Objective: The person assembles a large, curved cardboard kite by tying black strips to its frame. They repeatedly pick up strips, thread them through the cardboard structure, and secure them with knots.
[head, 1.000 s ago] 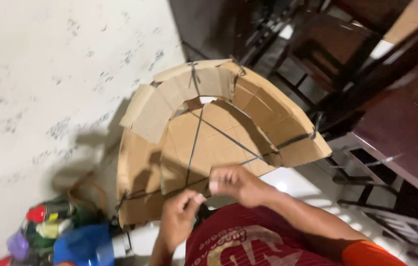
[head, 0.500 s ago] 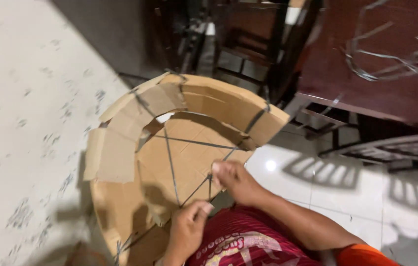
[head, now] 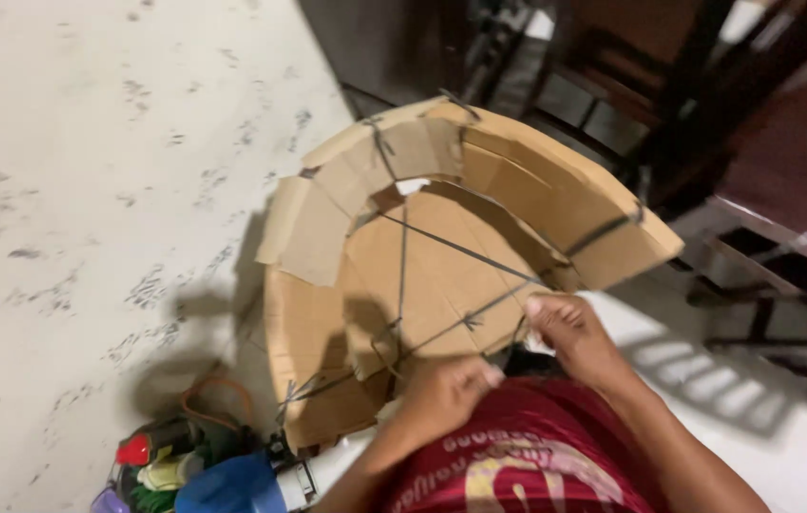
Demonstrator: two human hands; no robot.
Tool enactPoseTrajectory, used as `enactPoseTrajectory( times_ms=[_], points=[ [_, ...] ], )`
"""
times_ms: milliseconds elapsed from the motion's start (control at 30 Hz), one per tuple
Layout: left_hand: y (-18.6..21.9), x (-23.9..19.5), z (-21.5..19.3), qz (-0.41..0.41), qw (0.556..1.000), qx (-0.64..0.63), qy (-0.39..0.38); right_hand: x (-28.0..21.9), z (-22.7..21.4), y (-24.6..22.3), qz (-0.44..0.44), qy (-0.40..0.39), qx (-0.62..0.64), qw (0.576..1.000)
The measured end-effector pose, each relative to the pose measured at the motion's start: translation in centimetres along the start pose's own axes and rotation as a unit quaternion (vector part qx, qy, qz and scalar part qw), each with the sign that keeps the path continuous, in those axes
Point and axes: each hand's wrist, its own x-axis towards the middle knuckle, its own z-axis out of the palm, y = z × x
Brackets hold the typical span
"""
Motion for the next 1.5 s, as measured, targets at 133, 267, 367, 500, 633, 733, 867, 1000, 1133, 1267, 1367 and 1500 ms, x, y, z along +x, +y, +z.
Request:
enactPoseTrajectory(
  times_ms=[133, 267, 367, 500, 633, 733, 867, 1000, 1133, 1267, 1367, 1500],
  points=[
    [3.9, -0.3, -2.9, 0.015, 0.997, -0.017, 0.073, 1.8, -0.1, 3.6, 0.035, 0.027, -0.239, 0.970],
    [0.8, -1.3, -3.8, -0.018, 0.972, 0.062, 0.228, 1.7, 3.6, 2.7, 0.183, -0.191, -0.444, 0.856],
    [-2.7, -3.9, -2.0, -0.110, 0.957, 0.074, 0.256, 0.8, 4.8, 6.2, 0.064, -0.206, -0.487, 0.846],
    [-3.3, -5.5, -1.2, -0.162, 0.968, -0.001, 0.193, 0.4, 8.2, -0.9, 0.059, -0.272, -0.350, 0.894],
    [-2.7, -6.0, -2.3, -0.117, 0.959, -0.049, 0.255, -1.1, 9.9, 4.0, 0.018, -0.217, -0.244, 0.945],
    [0.1, -6.9, -4.6, -0.175, 0.957, -0.117, 0.198, -2.3, 9.9, 4.3, -0.020, -0.131, -0.237, 0.962],
    [-1.7, -8.3, -4.0, -0.137, 0.974, -0.101, 0.150, -2.6, 7.5, 7.3, 0.039, 0.058, -0.205, 0.976],
    [-2.2, -6.9, -4.0, -0.148, 0.969, -0.104, 0.167, -5.9, 5.9, 11.6, 0.002, -0.037, -0.272, 0.962],
    [-4.4, -3.4, -3.2, -0.160, 0.971, -0.042, 0.170, -8.8, 7.1, 2.9, 0.041, -0.215, -0.122, 0.968],
    [-5.6, -0.5, 0.2, -0.133, 0.988, -0.010, 0.082, -8.4, 3.9, 2.2, 0.063, -0.058, 0.059, 0.995],
    [-3.0, 0.7, 2.8, -0.130, 0.991, -0.030, -0.014, -6.9, -0.4, 3.7, 0.040, 0.145, 0.006, 0.989],
    [1.8, 4.5, 5.2, -0.007, 0.999, -0.024, -0.023, -5.9, -6.3, 6.0, 0.046, 0.255, -0.054, 0.964]
  ],
)
